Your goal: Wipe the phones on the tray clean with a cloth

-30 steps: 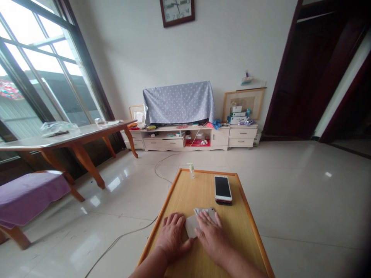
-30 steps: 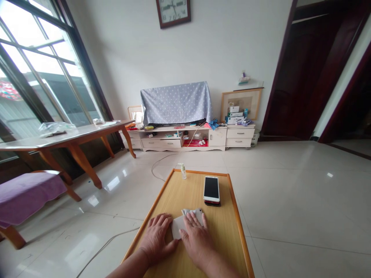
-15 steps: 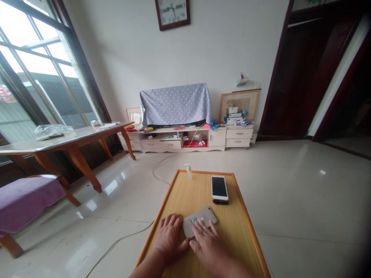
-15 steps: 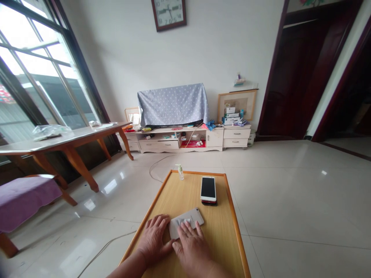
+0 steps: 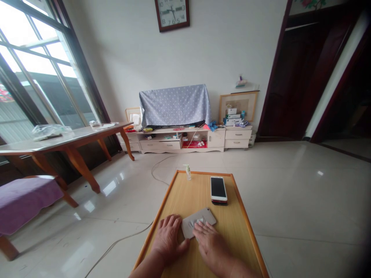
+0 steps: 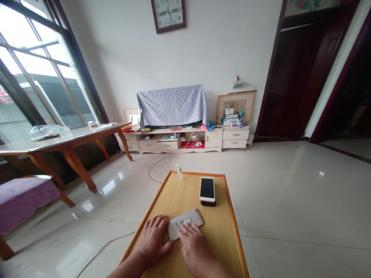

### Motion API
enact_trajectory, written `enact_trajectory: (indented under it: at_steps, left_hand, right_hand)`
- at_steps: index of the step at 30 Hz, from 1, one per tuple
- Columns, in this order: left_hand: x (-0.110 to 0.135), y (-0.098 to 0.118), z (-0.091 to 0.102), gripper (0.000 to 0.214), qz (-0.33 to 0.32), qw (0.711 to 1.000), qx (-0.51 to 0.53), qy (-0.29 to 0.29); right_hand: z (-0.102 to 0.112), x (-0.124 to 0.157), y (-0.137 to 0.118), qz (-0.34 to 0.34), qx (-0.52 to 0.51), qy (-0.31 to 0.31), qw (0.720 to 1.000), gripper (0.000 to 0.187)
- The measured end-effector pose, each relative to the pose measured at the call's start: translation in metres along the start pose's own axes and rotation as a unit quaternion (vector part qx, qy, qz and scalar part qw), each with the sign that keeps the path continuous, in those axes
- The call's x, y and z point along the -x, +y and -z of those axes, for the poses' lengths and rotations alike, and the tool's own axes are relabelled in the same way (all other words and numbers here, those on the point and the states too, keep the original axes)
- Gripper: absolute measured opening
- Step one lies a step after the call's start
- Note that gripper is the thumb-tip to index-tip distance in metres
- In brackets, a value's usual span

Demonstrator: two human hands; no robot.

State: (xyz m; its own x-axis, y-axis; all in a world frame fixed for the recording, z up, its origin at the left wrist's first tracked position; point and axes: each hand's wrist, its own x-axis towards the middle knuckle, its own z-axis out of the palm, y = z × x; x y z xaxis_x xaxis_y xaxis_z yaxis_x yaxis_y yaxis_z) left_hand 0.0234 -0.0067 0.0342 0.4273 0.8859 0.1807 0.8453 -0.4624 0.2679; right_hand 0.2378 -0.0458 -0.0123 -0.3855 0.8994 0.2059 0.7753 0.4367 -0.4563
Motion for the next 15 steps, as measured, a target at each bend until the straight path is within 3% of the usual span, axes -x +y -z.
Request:
enact_trajectory:
  at_steps: [6, 15]
  left_hand:
    - [0.0, -0.001, 0.001, 0.058, 0.003, 1.0, -0.004, -0.009]
    - [0.001, -0.004, -0.003, 0.059, 0.005, 1.0, -0.002, 0.0]
  right_hand:
    - [0.006, -0.008, 0.005, -0.02, -0.008, 0.077, 0.997, 0.038]
    - [0.008, -0.012, 0.005, -0.057, 0.03, 0.096, 0.993, 0.031]
